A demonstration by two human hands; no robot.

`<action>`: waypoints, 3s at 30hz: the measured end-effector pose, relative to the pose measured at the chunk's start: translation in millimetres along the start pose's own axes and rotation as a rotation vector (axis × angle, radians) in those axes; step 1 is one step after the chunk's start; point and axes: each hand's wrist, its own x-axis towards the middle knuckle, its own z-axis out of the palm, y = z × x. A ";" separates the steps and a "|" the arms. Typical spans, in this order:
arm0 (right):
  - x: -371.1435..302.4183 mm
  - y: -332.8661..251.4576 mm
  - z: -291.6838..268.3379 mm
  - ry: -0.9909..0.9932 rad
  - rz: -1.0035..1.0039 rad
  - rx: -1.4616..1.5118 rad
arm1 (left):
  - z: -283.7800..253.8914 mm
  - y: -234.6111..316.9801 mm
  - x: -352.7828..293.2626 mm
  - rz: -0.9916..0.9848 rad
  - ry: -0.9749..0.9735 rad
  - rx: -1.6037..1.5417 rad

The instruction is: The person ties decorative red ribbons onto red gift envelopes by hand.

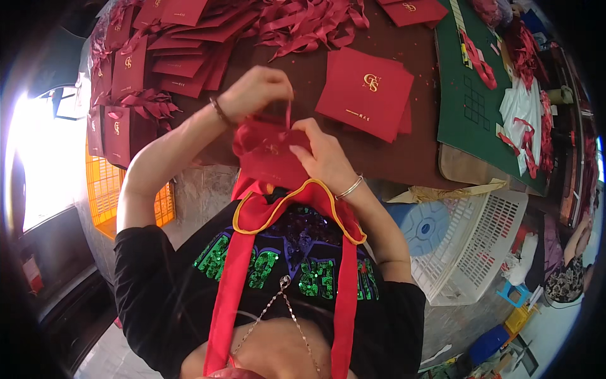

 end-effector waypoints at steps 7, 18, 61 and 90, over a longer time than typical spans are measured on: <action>2.9 3.3 0.2 0.022 0.034 0.041 | -12.0 8.6 -9.3 -0.072 -0.122 -0.179; 0.6 7.2 -7.5 -0.077 -0.012 0.045 | -31.3 30.8 7.6 0.079 0.098 -0.659; 41.3 24.0 25.3 0.059 -0.272 -0.477 | -13.1 -55.2 -33.5 0.074 0.369 0.113; 66.7 15.2 -24.4 -0.144 0.022 -0.163 | -58.1 -11.0 -102.3 0.591 0.515 -0.533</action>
